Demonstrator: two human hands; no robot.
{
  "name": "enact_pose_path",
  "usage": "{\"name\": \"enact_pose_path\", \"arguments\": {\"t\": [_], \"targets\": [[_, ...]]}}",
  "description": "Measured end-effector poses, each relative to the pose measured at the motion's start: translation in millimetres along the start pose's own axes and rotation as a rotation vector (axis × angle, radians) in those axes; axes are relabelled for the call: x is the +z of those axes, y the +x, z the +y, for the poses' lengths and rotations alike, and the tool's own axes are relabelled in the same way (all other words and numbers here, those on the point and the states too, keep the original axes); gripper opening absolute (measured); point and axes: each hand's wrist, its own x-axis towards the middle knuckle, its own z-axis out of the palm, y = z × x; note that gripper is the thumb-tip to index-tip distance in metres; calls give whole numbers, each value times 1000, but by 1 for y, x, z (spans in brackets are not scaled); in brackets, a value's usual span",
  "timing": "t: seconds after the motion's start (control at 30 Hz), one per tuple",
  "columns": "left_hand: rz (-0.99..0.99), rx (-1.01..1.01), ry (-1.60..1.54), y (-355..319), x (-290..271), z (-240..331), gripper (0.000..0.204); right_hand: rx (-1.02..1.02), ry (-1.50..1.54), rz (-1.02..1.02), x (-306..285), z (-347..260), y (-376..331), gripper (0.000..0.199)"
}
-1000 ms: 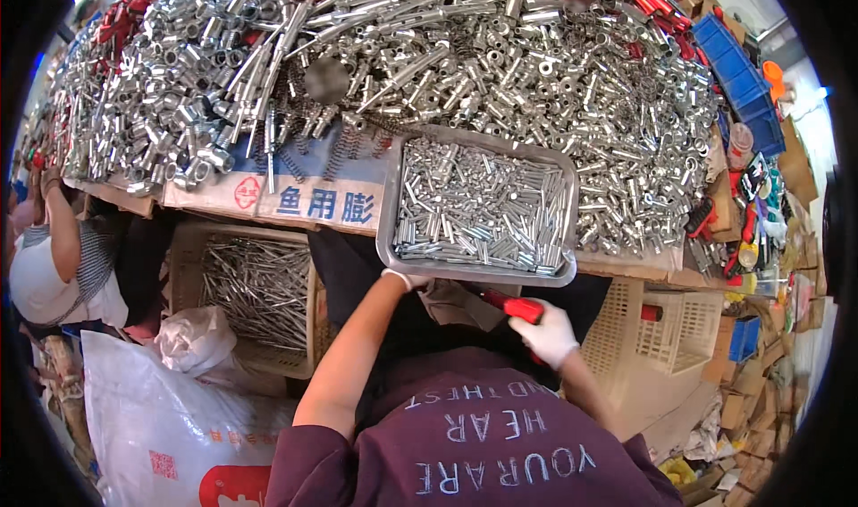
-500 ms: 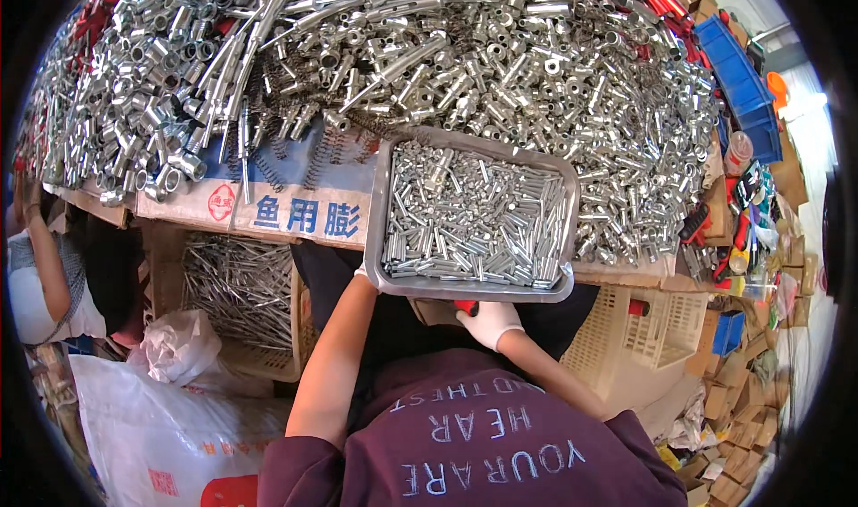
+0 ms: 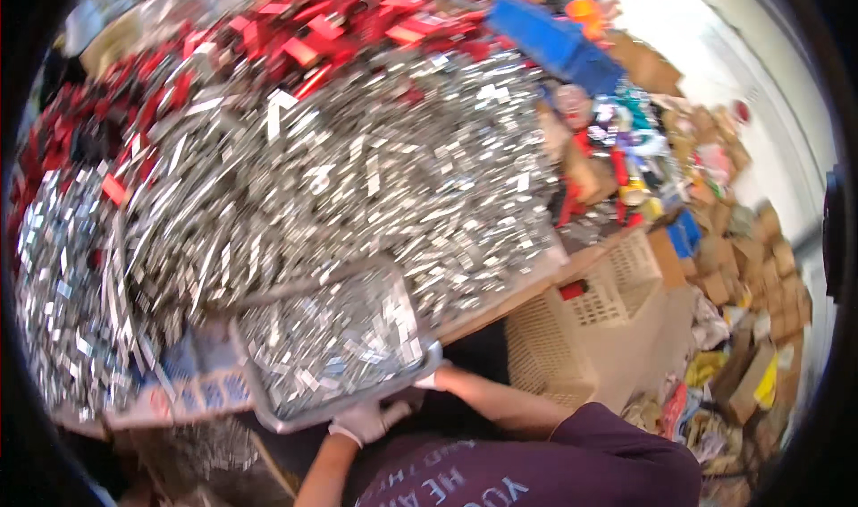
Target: The person assembles tool components by taking metal cylinders, pins from a metal tray, and handle grips, inserting the pins into the cylinders, and attaching the handles onto the metal shafts by hand.
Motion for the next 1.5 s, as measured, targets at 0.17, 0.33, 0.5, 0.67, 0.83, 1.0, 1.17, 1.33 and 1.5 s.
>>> {"name": "enact_pose_path", "arguments": {"t": [0.17, 0.33, 0.5, 0.67, 0.83, 1.0, 1.17, 1.33, 1.5], "targets": [[-306, -75, 419, 39, 65, -16, 51, 367, 156, -325, -59, -130, -31, 62], [-352, -119, 413, 50, 49, -10, 51, 185, 98, 454, 68, -72, -14, 64], [-388, -153, 400, 61, 35, -12, 52, 194, 179, 370, 68, -86, 1, 63], [-413, -172, 390, 59, 37, -6, 53, 198, 187, 360, 57, -93, -6, 63], [-400, -191, 400, 57, 29, -6, 53, 177, 205, 379, 64, -93, -6, 62], [-415, -188, 393, 57, 38, -14, 54, 184, 212, 411, 55, -93, -2, 63], [-413, -215, 402, 54, 24, -9, 54, 158, 240, 427, 58, -100, 1, 63], [-435, -213, 404, 51, 33, -12, 55, 159, 232, 512, 30, -103, -3, 64], [-444, -210, 420, 43, 38, -13, 56, 570, 127, 450, 10, -136, -5, 57]]}}
